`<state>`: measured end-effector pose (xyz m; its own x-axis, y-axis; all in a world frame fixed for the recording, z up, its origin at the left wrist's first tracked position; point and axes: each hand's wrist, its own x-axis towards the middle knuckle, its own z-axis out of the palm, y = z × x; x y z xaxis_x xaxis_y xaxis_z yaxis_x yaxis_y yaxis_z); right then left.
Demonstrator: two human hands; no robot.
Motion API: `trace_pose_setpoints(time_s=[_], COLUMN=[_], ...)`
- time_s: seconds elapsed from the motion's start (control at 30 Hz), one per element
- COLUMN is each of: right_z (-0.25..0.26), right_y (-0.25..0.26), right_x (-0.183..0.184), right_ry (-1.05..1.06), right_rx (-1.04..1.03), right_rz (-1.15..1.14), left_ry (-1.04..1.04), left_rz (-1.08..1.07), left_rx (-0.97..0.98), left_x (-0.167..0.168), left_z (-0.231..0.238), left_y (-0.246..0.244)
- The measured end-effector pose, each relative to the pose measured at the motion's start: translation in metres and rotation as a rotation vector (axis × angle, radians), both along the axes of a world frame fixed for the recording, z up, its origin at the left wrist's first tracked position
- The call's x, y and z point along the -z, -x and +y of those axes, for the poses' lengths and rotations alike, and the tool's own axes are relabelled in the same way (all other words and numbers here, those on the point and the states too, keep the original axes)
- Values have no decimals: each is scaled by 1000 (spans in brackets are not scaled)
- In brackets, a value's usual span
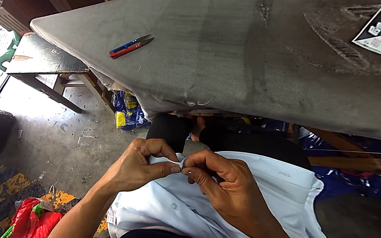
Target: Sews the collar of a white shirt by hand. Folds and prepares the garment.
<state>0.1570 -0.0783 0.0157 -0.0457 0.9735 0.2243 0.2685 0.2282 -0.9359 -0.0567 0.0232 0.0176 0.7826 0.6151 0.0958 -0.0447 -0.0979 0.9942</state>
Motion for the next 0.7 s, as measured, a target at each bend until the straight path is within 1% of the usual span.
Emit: trace_pose_setpoints(time_s=[0.1,0.23,0.27,0.3,0.33,0.4,0.43,0.5,0.7], right_z=[2,7,9,9,8,4,3,2,5], right_y=[1,3,1,-1,-4,-6,-5,0,11], right_x=[0,-1,-2,-4,-6,-13,-17,-21,-16], right_ry=[11,48,66,68,44,-74,-127,-182,-193], right_rx=[-13,-92,-107,-107,-81,33,83,113,94], right_rz=[63,263,261,207,86,-208,-291,-324,-318], left_ry=[1,20,25,25,21,6,0,-11,-28], left_rz=[-3,-21,-26,-25,-16,9,15,12,33], left_rx=[-2,7,4,-5,-17,-37,-40,-41,-64], left_x=[0,2,2,3,3,2,2,2,2], left_z=[-1,-2,-3,-3,-3,-4,-4,-4,-6], left_y=[-1,-3,-4,-4,-5,-6,-6,-7,-6])
